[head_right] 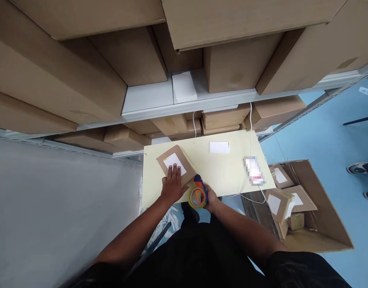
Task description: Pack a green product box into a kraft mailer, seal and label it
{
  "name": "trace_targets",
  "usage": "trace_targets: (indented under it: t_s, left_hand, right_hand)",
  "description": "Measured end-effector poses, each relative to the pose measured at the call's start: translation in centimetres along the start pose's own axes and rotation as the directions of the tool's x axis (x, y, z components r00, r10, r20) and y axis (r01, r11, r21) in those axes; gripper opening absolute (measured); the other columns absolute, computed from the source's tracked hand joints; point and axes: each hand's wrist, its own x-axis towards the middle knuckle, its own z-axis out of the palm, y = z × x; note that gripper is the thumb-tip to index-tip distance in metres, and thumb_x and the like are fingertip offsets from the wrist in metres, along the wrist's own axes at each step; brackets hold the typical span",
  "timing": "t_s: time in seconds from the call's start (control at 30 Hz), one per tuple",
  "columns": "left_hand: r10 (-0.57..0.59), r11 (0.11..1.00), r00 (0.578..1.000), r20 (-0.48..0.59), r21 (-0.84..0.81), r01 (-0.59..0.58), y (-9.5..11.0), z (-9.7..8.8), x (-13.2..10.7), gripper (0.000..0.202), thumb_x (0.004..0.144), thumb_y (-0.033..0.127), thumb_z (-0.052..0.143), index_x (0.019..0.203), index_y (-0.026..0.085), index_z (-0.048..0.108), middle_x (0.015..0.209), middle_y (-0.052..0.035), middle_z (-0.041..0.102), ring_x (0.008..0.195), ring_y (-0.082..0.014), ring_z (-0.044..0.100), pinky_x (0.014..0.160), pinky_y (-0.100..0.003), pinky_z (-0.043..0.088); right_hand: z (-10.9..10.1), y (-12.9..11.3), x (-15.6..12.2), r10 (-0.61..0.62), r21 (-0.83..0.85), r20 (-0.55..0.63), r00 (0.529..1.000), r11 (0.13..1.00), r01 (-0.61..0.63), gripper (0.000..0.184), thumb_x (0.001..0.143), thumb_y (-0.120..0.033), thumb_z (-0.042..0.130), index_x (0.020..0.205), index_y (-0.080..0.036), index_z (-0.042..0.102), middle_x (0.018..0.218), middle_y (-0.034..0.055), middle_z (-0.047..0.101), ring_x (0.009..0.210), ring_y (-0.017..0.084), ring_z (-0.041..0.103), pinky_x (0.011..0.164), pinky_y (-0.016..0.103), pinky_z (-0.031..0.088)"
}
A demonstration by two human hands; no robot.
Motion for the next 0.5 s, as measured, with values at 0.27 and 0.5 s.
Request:
trace_targets:
  t_s: [0.27, 0.5]
  left_hand:
    - [0.22, 0.975, 0.973, 0.063, -0.024, -0.219, -3.9, -1.6, 0.0, 0.099, 0.081, 0.057, 0.076, 0.165, 0.032, 0.029, 0.172, -0.006, 0.026, 0.155, -0.0404, 0.025, 0.121, -0.054, 0.03]
    - [-0.02, 0.999, 1.0, 0.007, 0.026, 0.019, -7.9, -3.0, 3.6, 0.105, 0.078, 0.081, 0.064, 0.165, 0.033, 0.028, 0.175, -0.0109, 0.011, 0.158, -0.046, 0.006, 0.114, -0.069, 0.028]
  right_hand:
    - [3.4, -13.3, 0.6, -0.064, -0.251, -0.156, 0.986, 0.968, 0.023, 0.038, 0.102, -0.05, 0.051, 0.098, -0.016, 0.068, 0.076, 0.0073, 0.075, 0.068, 0.023, 0.071, 0.07, 0.038, 0.063]
    - [6.1, -18.0, 2.4, -0.045, -0.374, -0.199, 0.979, 0.927, -0.033, 0.035, 0.099, -0.051, 0.06, 0.1, -0.016, 0.067, 0.071, 0.0075, 0.075, 0.062, 0.022, 0.069, 0.063, 0.036, 0.062]
